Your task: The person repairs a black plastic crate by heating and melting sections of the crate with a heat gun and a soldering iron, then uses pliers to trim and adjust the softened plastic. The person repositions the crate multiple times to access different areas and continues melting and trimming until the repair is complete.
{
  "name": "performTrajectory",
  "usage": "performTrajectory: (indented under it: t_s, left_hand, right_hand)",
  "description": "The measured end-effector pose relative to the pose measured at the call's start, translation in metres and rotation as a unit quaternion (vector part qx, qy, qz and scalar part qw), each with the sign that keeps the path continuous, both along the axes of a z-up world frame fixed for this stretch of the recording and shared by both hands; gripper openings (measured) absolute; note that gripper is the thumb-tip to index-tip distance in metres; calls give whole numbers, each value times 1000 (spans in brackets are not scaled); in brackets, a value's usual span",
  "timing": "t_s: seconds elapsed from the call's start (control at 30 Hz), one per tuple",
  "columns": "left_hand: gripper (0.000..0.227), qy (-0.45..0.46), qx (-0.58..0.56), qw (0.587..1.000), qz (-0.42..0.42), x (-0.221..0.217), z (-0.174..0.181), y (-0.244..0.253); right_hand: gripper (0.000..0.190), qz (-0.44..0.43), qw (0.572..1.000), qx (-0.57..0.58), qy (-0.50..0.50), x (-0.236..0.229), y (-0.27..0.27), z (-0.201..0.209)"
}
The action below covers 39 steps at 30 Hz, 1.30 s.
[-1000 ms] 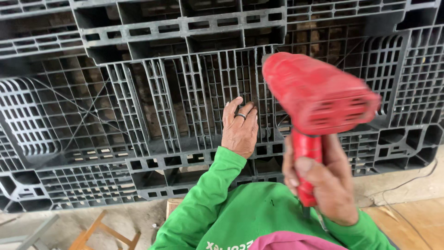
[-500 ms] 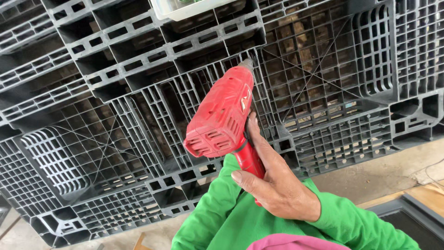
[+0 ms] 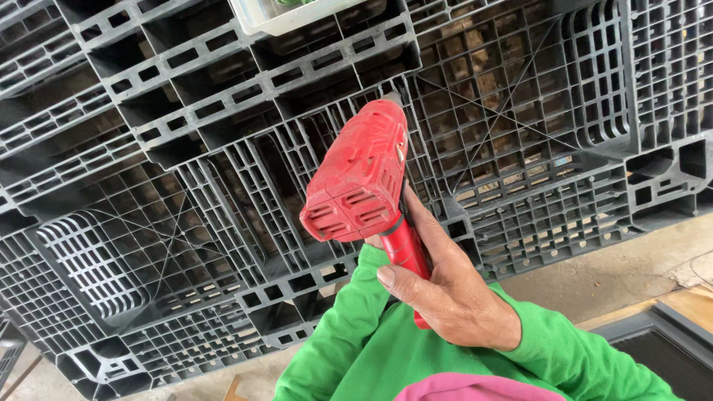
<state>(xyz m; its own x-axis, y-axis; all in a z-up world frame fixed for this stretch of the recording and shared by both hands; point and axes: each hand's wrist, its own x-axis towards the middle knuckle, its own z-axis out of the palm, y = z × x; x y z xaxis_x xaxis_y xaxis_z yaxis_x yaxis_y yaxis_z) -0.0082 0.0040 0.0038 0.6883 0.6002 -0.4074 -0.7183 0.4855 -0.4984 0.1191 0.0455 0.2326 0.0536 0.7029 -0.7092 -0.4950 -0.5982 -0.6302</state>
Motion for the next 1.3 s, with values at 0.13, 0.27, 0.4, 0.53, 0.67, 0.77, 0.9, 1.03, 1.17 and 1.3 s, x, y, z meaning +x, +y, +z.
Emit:
performTrajectory:
  t_s: [0.13, 0.27, 0.4, 0.53, 0.67, 0.77, 0.9, 1.03, 1.17, 1.3]
  left_hand:
    - [62, 137, 134, 973, -131, -11, -6, 17]
    - [58, 113, 159, 972, -133, -6, -11, 21]
    - [54, 289, 216, 912, -193, 1, 7, 30]
    - [42, 631, 661, 366, -176, 19, 26, 54]
    - [27, 704, 684, 96, -168, 27, 38, 63]
    - [28, 701, 686, 97, -167, 27, 42, 63]
    - [28, 705, 683, 101, -162, 22, 42, 63]
    - [27, 706, 683, 95, -162, 24, 40, 63]
    - [27, 715, 674, 107, -152, 23, 37, 61]
    - [27, 715, 675, 98, -155, 22, 32, 59]
  right_hand:
    - [97, 2, 1000, 16, -16, -1, -3, -4]
    - [98, 12, 1000, 2, -18, 1, -9, -6]
    - [91, -9, 999, 31, -29, 3, -14, -13]
    - [75, -84, 996, 42, 11, 14, -24, -18]
    - [70, -175, 981, 65, 44, 37, -37, -14]
    - [69, -262, 953, 120, 94, 51, -38, -10]
    - [67, -299, 930, 148, 152, 61, -35, -10]
    - [64, -311, 918, 160, 185, 66, -38, -15]
    - [63, -300, 922, 167, 176, 66, -42, -17]
    - [71, -269, 943, 160, 114, 64, -51, -12]
